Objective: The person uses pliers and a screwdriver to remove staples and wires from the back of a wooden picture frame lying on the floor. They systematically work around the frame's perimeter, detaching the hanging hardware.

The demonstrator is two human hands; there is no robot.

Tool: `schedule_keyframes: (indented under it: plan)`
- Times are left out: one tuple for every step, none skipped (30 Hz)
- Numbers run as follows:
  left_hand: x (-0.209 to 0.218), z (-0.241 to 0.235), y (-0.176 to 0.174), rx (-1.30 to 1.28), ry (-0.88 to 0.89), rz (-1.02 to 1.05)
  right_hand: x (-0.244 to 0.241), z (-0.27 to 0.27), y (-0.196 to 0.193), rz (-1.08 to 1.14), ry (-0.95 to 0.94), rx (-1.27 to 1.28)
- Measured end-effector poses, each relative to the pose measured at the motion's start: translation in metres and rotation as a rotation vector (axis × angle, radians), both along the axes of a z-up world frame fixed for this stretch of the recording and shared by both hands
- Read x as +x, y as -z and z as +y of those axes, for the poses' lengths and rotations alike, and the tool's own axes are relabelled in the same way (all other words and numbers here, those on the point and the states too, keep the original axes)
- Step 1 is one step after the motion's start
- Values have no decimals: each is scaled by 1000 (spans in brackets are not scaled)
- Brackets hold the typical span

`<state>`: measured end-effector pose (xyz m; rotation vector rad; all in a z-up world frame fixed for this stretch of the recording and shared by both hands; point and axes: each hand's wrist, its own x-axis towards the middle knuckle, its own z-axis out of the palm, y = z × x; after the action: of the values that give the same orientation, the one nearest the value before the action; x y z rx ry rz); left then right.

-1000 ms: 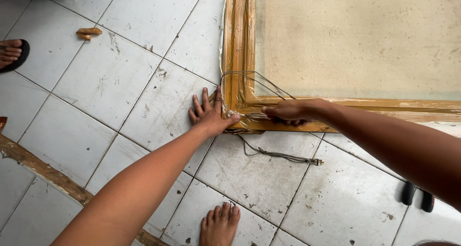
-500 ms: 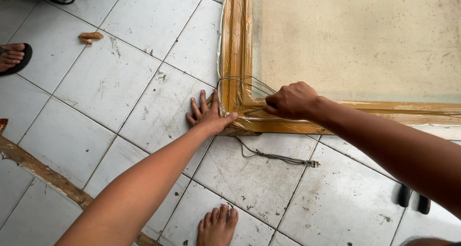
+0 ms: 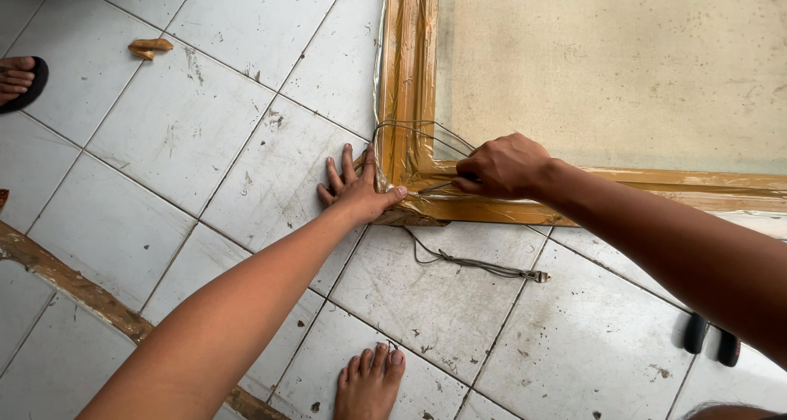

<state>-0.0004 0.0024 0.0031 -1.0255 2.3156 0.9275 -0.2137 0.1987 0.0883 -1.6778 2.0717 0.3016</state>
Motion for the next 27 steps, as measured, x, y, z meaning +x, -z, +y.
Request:
schedule_keyframes:
  plan:
    - [0,-1,1,0,-2,-1,0,-1,1,-1,-2,0]
    - [0,-2,3,-4,9,-7,0,0,3,9,-6,3]
    - [0,-2,5,-8,19,-12,0,0,4,19,-10,5]
    - [-1,-3,6,-9,19,-13,1,-2,1,18,-10,4]
    - [-1,-4,7,-11,21,-17,3,-5,-3,9,-20,19]
    - [-1,-4,9,-13,23,-21,4,-7,-6,-1,-30,34]
    - [-2,-3,6,-13,23,-22,4,-9,-5,-2,-30,35]
    - [-1,-2,4,-10,10,-13,4,-9,-3,-17,-31,73]
    - [-1,0,1,-7,-2,-3,4,-10,-2,-31,-33,112]
    - [-2,1,1,-5,-1,-3,3,-12,5,-31,-31,114]
    - [-2,2,0,-7,0,-11,2,-14,11,-128,80,167]
    - [-2,2,-1,-14,0,-20,1,-17,17,-225,191,216]
    - [-2,0,1,-16,0,-20,2,-22,19,-225,190,213]
    - [-3,-1,3,-23,5,-26,2,-25,20,-203,186,252]
    - [-4,-1,4,-29,10,-32,3,-29,21,-182,182,290]
    - [-5,-1,4,-29,13,-28,3,-25,15,-178,186,290]
    - [-5,0,5,-28,13,-27,3,-22,8,-70,3,222]
    - [-3,-1,5,-29,10,-31,5,-21,3,34,-183,152]
    - [-3,-1,4,-31,10,-31,10,-14,9,34,-182,150]
    - [-3,-1,3,-28,7,-39,15,-7,14,-59,0,140]
    - [-3,0,2,-25,3,-46,20,1,20,-151,182,129]
    - [-3,1,2,-22,6,-43,19,4,43,-147,186,131]
    - [-3,1,2,-20,0,-42,17,8,67,-250,310,139]
    - [-2,0,1,-20,-9,-40,15,9,90,-352,431,142]
    - [-4,0,-1,-21,-8,-35,20,8,68,-347,432,141]
    - [-3,0,-2,-21,0,-43,28,9,48,-642,656,241]
    - [-2,0,-3,-21,9,-51,35,10,28,-944,878,340]
